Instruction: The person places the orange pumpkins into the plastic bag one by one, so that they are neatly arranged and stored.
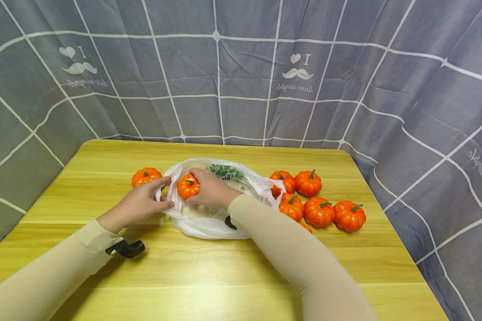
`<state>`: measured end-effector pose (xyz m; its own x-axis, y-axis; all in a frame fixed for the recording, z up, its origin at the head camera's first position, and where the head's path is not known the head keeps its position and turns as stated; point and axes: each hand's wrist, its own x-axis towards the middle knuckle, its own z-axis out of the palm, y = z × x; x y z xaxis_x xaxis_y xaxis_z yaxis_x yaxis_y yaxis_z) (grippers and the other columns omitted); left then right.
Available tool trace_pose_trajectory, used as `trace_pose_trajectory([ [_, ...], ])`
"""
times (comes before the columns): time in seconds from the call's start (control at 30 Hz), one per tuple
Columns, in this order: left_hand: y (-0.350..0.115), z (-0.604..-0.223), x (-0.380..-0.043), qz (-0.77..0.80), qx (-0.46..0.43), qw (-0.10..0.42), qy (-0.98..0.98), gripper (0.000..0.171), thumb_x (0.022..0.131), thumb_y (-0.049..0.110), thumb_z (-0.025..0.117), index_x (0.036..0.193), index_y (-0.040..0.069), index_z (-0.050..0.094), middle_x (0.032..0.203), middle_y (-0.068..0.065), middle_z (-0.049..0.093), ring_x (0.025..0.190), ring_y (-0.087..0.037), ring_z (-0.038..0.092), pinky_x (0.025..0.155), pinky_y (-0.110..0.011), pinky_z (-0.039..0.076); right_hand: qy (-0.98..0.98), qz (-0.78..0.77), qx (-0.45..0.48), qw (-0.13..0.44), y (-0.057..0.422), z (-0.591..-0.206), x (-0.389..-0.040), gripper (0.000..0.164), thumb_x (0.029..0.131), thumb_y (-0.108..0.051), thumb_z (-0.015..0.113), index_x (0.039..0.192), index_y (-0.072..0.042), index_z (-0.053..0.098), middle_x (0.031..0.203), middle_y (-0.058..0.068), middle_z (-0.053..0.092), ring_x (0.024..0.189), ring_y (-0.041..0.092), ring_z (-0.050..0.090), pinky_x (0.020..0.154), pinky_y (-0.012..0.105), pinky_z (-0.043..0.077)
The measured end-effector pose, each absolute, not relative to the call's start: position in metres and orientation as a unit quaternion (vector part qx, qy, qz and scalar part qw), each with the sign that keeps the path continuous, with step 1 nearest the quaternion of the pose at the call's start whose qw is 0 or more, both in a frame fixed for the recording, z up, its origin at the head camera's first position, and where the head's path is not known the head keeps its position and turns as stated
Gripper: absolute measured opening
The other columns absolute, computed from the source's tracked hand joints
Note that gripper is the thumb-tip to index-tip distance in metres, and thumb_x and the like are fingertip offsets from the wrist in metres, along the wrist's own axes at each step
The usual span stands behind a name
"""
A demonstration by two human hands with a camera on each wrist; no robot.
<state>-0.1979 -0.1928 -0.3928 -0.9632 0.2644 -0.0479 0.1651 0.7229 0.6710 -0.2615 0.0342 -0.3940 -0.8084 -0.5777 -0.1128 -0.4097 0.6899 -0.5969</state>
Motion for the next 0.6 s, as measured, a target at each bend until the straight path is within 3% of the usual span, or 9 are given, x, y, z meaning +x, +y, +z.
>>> trace_pose_trajectory([
  [0.23,-0.192,-0.3912,-0.1964,0.36,0.114,0.074,0.923,0.081,0.094,0.027,0.077,0.159,-0.005,0.04,0.163,-0.021,0.046,0.109,-0.032,0.056,0.086,-0.037,0.046,0.907,-0.284,-0.272,0.146,0.0323,-0.3955,-0.2612,0.095,0.089,-0.029,0.086,0.165,-0.012,0.032,0.167,0.01,0.039,0.143,0.028,0.05,0.12,0.046,0.041],
  [0.47,-0.1915,-0.3907,-0.1956,0.362,0.115,0.076,0.922,0.08,0.095,0.027,0.078,0.158,-0.006,0.041,0.163,-0.022,0.045,0.117,-0.033,0.054,0.094,-0.042,0.046,0.909,-0.285,-0.267,0.147,0.0313,-0.396,-0.2613,0.095,0.088,-0.029,0.086,0.165,-0.013,0.032,0.166,0.011,0.041,0.143,0.028,0.05,0.121,0.047,0.041],
  [0.6,-0.1922,-0.3908,-0.1963,0.362,0.113,0.076,0.922,0.08,0.094,0.026,0.078,0.157,-0.006,0.041,0.162,-0.023,0.046,0.105,-0.031,0.057,0.082,-0.037,0.048,0.909,-0.286,-0.262,0.152,0.0298,-0.3969,-0.2617,0.097,0.089,-0.03,0.086,0.166,-0.014,0.03,0.167,0.01,0.039,0.144,0.027,0.049,0.121,0.046,0.04],
])
